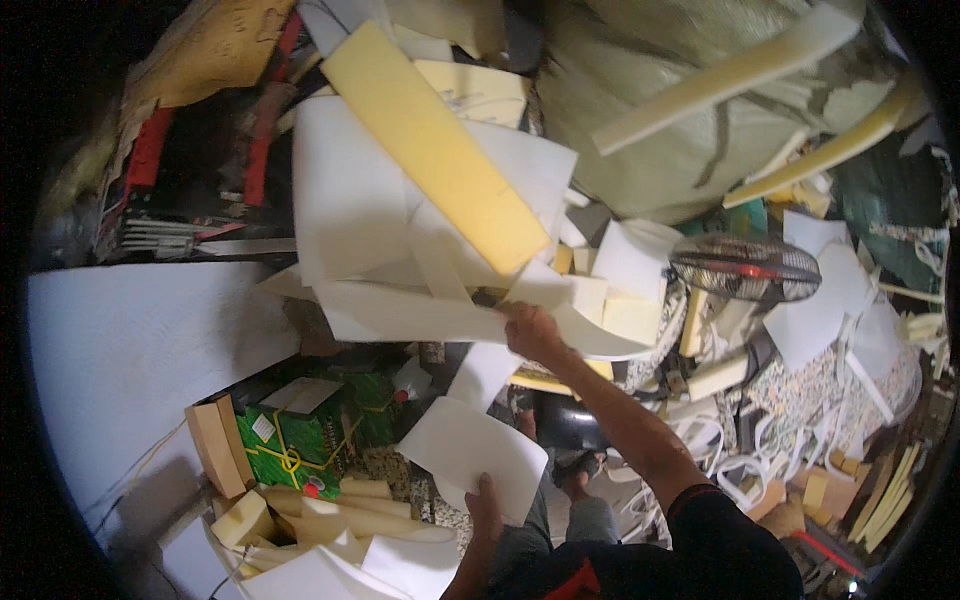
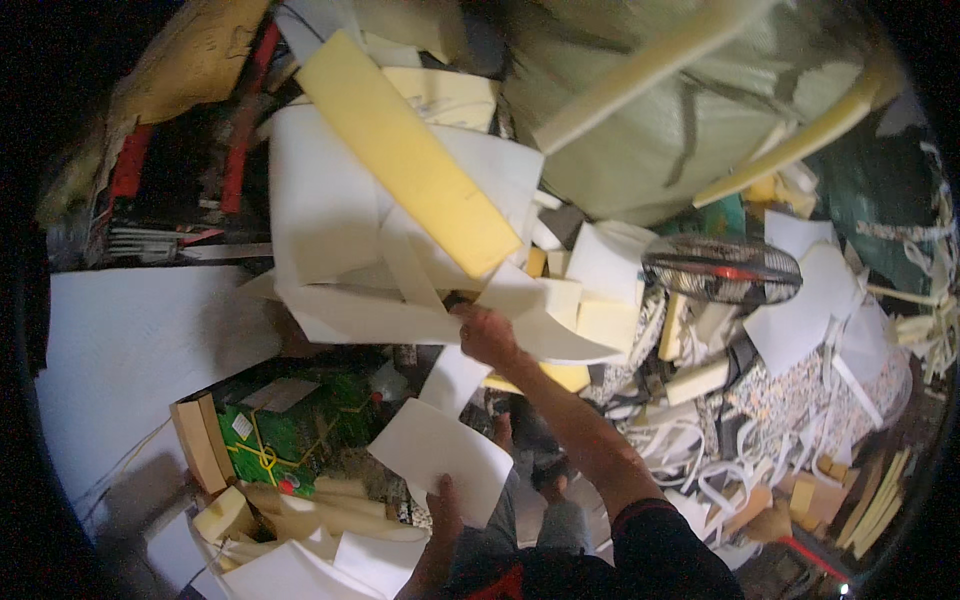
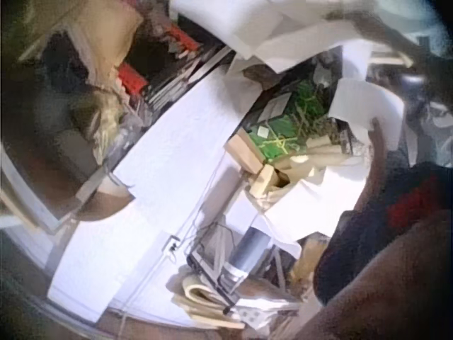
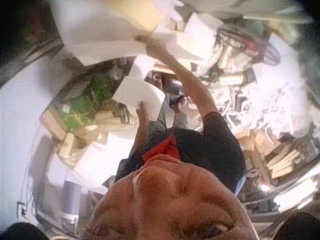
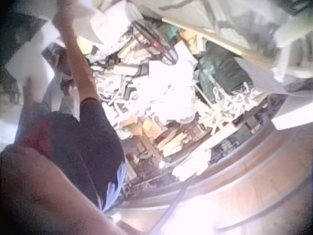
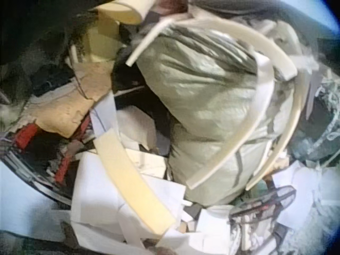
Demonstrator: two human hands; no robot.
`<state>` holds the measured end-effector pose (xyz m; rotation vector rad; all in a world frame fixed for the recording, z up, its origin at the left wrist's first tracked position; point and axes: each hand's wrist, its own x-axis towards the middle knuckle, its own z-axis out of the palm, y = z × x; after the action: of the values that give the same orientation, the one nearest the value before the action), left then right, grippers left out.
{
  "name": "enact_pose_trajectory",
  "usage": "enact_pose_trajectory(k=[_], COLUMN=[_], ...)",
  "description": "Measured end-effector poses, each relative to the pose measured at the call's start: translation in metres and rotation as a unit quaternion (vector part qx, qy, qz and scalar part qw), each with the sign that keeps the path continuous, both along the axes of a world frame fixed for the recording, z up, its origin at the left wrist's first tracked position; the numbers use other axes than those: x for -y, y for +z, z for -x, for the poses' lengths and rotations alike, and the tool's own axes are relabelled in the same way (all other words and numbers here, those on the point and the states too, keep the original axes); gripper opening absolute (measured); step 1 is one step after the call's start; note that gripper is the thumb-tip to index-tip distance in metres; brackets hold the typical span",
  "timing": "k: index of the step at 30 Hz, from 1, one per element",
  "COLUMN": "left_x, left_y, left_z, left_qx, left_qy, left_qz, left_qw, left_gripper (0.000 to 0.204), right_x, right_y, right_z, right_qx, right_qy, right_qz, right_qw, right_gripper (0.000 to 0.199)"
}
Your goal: The person cuts a white plastic strip to fit a curved wooden panel, then applies adhesive with a spray gun to the panel's edge. They press the strip onto the glued edge, aligning it along the curve. The person repeats the spray and press steps on another section of the panel.
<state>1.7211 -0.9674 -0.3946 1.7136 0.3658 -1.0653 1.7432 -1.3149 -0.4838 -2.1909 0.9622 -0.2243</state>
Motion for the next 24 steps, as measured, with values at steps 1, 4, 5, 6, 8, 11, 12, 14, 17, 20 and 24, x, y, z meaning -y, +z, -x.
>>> enact_pose_trajectory(k=[1, 4, 5, 6, 8, 11, 12, 14, 17, 20, 24], left_x=[-0.007, -0.009, 0.001, 0.005, 0.003, 0.016, 0.028, 0.044, 0.082, 0.106, 0.126], left_y=[-0.003, -0.009, -0.002, 0.003, -0.003, 0.027, 0.04, 0.052, 0.103, 0.127, 0.179], left_z=[0.001, -0.001, -0.005, -0.008, -0.011, -0.017, -0.02, -0.018, -0.021, -0.004, 0.014], left_qx=[0.001, 0.027, 0.047, 0.068, 0.065, 0.038, 0.025, 0.061, 0.074, 0.01, -0.06], left_qy=[-0.005, -0.023, -0.042, -0.056, -0.058, -0.074, -0.091, -0.153, -0.225, -0.251, -0.367], left_qz=[-0.022, -0.058, -0.046, -0.04, -0.029, -0.03, -0.03, -0.084, 0.003, 0.114, 0.169], left_qw=[1.0, 0.998, 0.997, 0.995, 0.996, 0.996, 0.995, 0.983, 0.972, 0.961, 0.913], left_gripper=[0.051, 0.046, 0.045, 0.043, 0.046, 0.052, 0.054, 0.048, 0.045, 0.035, 0.027], right_x=[0.021, 0.097, 0.132, 0.163, 0.203, 0.221, 0.219, 0.202, 0.151, 0.044, -0.033], right_y=[0.001, 0.044, 0.048, 0.067, 0.107, 0.194, 0.205, 0.224, 0.209, 0.138, 0.23], right_z=[-0.008, -0.04, -0.047, -0.06, -0.087, -0.117, -0.114, -0.098, -0.047, 0.042, 0.172], right_qx=[0.041, 0.024, -0.03, -0.017, 0.009, -0.083, -0.057, -0.015, -0.093, -0.06, -0.052], right_qy=[-0.009, -0.055, -0.048, -0.059, -0.143, -0.189, -0.207, -0.25, -0.11, -0.073, -0.154], right_qz=[0.072, 0.051, 0.181, 0.18, 0.243, 0.095, 0.188, 0.364, 0.163, -0.114, -0.402], right_qw=[0.997, 0.997, 0.982, 0.982, 0.959, 0.974, 0.958, 0.897, 0.976, 0.989, 0.901], right_gripper=[0.028, 0.037, 0.038, 0.037, 0.044, 0.058, 0.059, 0.063, 0.082, 0.117, 0.107])
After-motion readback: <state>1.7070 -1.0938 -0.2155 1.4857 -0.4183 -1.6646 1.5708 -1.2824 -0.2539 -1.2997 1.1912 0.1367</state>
